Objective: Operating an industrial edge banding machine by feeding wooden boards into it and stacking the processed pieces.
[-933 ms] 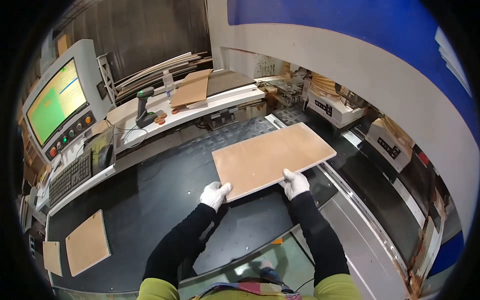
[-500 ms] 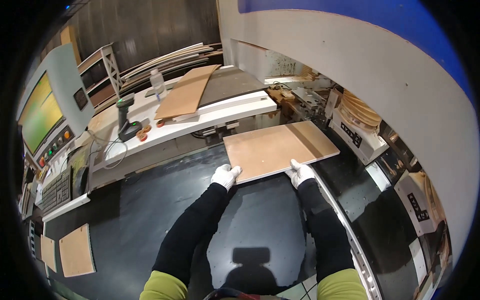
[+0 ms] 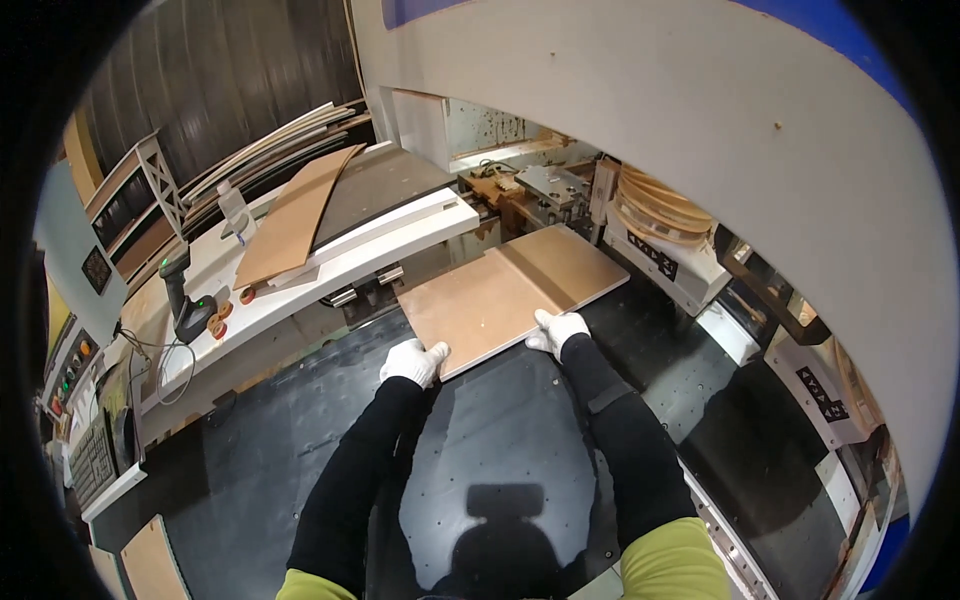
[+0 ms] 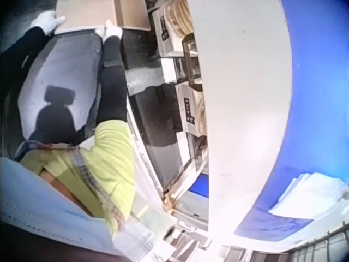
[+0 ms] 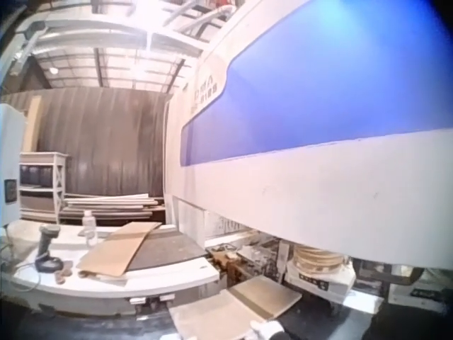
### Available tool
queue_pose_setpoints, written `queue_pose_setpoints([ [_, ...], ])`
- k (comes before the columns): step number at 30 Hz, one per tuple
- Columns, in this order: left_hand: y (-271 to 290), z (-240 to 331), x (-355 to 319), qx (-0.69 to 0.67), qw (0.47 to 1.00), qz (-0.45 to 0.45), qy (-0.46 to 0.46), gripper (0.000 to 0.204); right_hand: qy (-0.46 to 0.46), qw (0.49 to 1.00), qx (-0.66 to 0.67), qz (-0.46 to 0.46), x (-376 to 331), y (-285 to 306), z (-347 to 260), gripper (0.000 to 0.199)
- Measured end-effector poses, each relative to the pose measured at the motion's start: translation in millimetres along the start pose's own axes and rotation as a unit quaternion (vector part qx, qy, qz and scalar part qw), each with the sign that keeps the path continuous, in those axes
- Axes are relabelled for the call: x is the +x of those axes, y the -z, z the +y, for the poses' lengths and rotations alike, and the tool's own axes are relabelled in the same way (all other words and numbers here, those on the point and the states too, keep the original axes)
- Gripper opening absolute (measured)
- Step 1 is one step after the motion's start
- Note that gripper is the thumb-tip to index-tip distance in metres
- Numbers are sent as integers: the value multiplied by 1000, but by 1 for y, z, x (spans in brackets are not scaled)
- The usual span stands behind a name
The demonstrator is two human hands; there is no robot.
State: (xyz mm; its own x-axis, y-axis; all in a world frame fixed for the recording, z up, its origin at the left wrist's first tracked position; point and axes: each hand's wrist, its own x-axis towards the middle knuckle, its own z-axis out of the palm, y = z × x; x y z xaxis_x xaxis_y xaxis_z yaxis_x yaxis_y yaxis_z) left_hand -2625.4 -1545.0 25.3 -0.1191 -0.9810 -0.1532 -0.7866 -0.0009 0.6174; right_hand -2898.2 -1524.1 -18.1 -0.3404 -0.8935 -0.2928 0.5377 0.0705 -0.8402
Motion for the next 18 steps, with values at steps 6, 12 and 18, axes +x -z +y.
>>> queue_pose_setpoints([
  [6,-6,-3,-24,102,981,129,-101,38,7,916,-382,120,-25,-16,-23,23],
  [12,-18,-17,-49,102,972,82,-197,42,-3,939,-339,55,-65,-41,10,22],
  [18,-28,-12,-38,107,977,89,-161,26,66,858,-499,104,-52,-63,41,34],
])
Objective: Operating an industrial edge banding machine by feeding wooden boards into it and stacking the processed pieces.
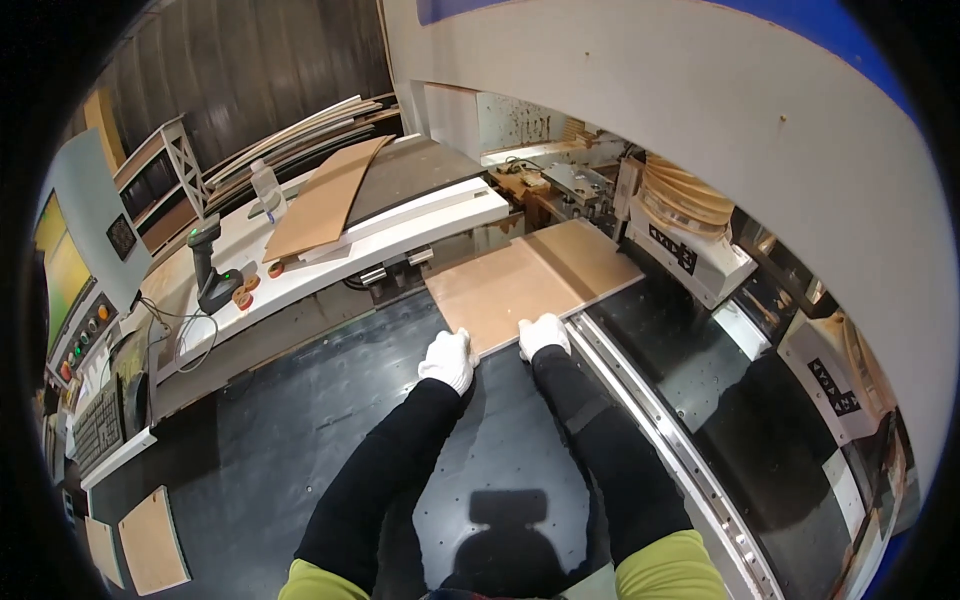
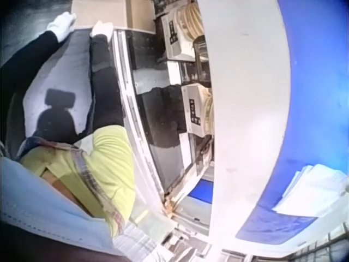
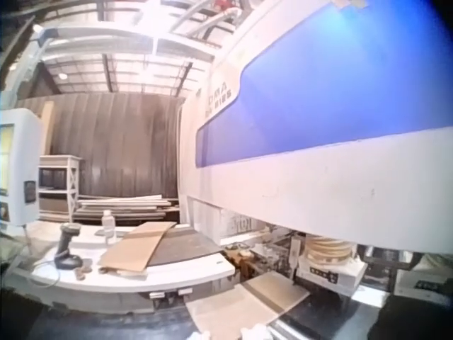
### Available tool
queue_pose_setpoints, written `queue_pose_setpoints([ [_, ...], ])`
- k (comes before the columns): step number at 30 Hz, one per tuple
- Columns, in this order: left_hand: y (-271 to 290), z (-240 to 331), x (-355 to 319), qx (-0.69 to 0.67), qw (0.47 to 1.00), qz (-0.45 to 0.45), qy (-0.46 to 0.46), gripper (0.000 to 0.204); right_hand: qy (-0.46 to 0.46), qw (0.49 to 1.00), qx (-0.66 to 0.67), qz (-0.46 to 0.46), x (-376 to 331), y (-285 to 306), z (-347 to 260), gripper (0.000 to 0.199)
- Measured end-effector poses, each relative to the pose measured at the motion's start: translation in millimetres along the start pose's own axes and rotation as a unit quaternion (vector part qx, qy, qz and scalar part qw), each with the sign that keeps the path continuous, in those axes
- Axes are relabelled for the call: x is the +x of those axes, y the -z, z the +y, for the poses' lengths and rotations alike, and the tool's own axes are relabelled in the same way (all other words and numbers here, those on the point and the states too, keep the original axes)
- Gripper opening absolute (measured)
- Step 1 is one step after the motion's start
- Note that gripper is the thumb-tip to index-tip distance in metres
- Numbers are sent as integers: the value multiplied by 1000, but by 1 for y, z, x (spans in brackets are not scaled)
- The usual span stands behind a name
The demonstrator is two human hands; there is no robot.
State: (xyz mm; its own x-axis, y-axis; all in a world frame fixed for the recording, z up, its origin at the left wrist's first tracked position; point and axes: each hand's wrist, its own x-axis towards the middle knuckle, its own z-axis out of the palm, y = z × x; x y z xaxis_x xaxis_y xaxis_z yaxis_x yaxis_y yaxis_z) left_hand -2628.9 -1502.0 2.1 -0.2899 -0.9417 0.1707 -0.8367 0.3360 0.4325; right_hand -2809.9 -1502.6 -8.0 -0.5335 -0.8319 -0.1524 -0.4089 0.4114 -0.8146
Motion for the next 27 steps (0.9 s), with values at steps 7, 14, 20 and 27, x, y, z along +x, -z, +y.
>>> queue_pose_setpoints([
  [7,-9,0,3,8,999,28,12,23,29,994,-82,62,16,-14,12,36],
  [14,-10,0,3,-1,999,39,15,24,16,995,-69,67,23,-17,19,36],
  [20,-7,-2,-1,-20,999,38,10,25,42,996,-45,72,30,-24,25,38],
  [27,10,-3,-1,-43,999,-28,-5,27,43,992,-102,54,24,-18,18,37],
])
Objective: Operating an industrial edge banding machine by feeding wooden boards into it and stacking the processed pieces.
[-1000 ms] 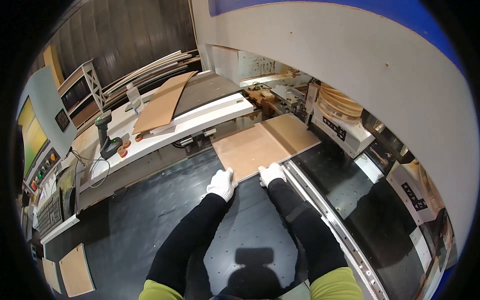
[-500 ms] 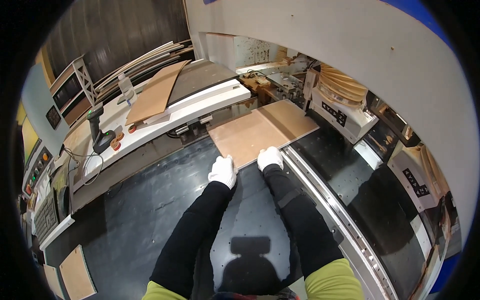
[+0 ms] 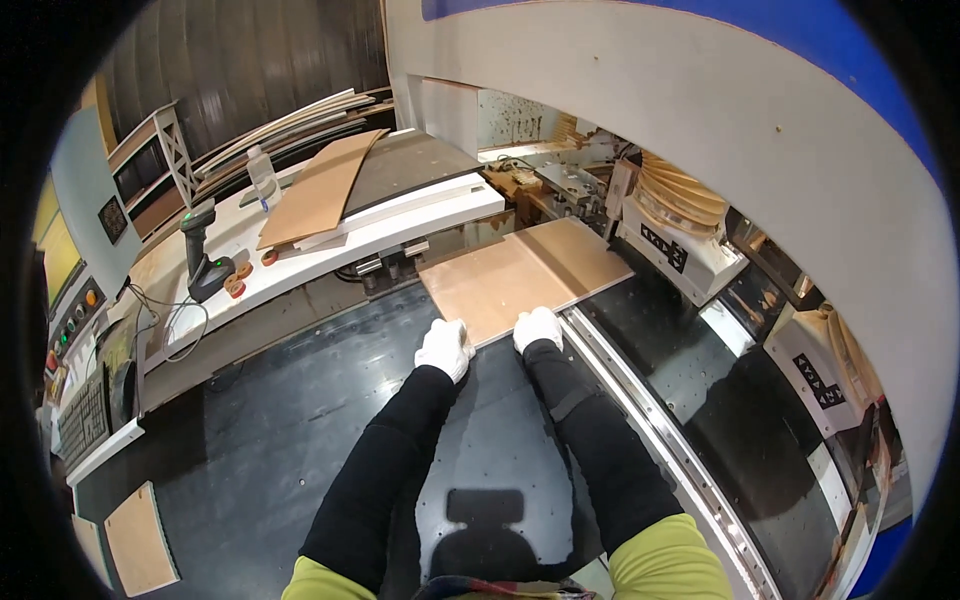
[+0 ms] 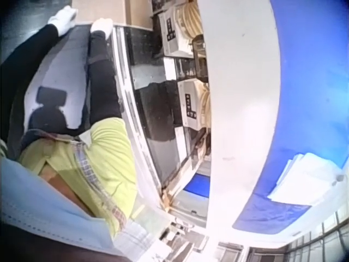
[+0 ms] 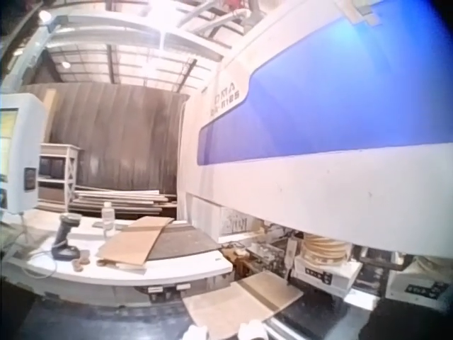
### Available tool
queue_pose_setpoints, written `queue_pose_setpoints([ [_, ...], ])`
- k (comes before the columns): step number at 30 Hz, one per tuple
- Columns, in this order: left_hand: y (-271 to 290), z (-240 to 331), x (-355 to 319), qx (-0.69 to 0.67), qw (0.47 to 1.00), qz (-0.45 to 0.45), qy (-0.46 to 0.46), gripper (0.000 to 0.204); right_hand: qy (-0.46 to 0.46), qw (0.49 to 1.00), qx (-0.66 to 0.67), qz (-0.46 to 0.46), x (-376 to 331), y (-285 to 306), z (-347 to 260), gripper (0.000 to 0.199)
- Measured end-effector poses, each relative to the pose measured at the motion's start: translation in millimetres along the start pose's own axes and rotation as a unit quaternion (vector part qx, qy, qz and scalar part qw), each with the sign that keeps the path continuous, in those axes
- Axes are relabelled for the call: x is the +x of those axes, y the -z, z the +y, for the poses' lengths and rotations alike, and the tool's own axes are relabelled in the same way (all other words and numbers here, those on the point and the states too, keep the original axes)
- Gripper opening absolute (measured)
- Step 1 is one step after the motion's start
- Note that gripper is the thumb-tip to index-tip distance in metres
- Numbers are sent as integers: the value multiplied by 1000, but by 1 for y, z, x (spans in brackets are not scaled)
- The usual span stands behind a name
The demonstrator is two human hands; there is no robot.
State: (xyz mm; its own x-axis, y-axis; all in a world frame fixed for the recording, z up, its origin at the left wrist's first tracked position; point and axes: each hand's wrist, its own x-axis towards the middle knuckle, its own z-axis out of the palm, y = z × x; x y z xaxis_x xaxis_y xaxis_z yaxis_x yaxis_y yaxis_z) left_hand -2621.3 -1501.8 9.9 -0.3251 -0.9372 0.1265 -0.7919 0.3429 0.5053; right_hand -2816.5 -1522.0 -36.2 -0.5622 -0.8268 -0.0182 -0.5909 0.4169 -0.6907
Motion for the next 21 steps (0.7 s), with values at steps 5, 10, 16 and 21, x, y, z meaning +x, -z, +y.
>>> queue_pose_setpoints([
  [5,0,2,-1,-4,1000,17,9,27,34,999,35,-22,-17,13,-9,29],
  [10,-5,2,-1,0,1000,22,0,26,38,994,97,-37,-21,18,-8,28],
  [16,-11,2,-1,21,999,26,1,24,9,998,61,16,-35,12,-12,41],
  [21,-11,4,-20,-44,996,59,40,37,170,971,143,-82,-166,26,7,67],
])
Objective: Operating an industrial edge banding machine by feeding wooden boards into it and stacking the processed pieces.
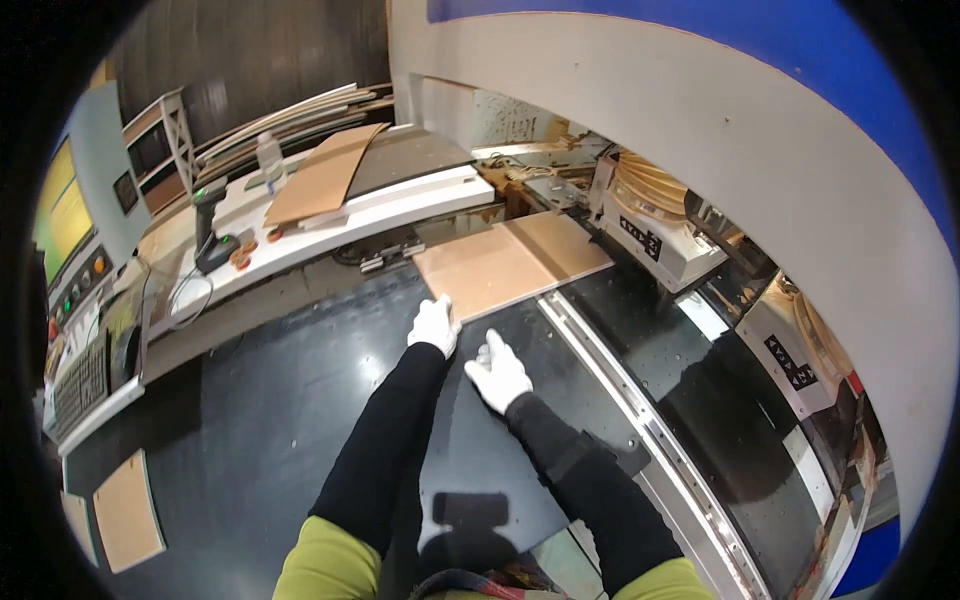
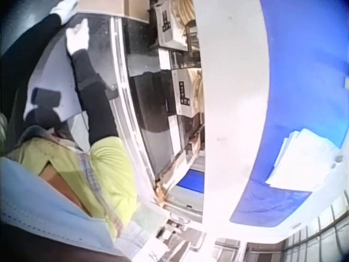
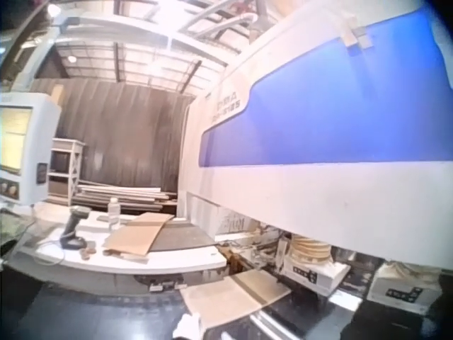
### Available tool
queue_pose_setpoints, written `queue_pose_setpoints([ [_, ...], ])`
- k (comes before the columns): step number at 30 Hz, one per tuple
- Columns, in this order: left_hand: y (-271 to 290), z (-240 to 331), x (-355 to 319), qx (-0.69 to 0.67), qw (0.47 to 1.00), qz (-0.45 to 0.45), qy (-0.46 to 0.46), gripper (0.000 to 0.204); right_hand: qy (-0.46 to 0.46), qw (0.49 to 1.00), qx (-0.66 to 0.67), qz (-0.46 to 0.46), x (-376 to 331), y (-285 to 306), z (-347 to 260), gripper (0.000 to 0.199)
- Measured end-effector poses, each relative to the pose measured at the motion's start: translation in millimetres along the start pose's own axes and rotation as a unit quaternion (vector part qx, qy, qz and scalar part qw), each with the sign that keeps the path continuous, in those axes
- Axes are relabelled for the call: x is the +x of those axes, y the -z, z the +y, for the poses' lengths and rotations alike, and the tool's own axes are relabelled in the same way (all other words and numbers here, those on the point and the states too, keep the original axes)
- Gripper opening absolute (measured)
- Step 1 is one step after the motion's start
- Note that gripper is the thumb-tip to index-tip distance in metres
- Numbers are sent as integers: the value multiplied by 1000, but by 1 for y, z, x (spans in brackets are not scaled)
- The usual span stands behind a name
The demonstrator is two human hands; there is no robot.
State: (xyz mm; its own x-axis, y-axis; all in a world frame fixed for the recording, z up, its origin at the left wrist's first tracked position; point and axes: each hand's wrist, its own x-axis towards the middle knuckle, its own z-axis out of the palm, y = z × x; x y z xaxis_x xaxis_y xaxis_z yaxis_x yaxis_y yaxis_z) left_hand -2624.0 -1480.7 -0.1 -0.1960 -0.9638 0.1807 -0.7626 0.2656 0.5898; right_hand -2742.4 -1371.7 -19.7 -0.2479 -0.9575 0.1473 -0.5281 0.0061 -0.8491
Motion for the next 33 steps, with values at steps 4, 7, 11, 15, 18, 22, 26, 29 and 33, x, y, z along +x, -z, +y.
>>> queue_pose_setpoints([
  [4,16,3,-64,-2,997,-45,-68,61,86,991,0,-103,-111,25,-21,67],
  [7,47,-3,-148,43,978,-82,-187,61,44,988,66,-131,-170,38,-29,63],
  [11,100,-21,-289,92,959,-139,-230,64,7,967,202,-153,-216,48,-24,59],
  [15,135,-41,-407,107,979,-90,-150,64,8,965,186,-186,-208,49,-17,51],
  [18,162,-55,-470,143,989,5,-22,60,-60,956,172,-228,-187,43,-25,47],
  [22,198,-94,-532,189,969,148,64,53,-61,930,218,-290,-186,-4,-59,46],
  [26,247,-154,-601,202,934,235,178,48,-44,894,190,-403,-216,-87,-124,47],
  [29,295,-216,-657,192,906,281,250,48,6,867,146,-477,-250,-179,-184,47],
  [33,385,-327,-725,211,870,358,266,46,120,857,94,-492,-291,-328,-260,46],
])
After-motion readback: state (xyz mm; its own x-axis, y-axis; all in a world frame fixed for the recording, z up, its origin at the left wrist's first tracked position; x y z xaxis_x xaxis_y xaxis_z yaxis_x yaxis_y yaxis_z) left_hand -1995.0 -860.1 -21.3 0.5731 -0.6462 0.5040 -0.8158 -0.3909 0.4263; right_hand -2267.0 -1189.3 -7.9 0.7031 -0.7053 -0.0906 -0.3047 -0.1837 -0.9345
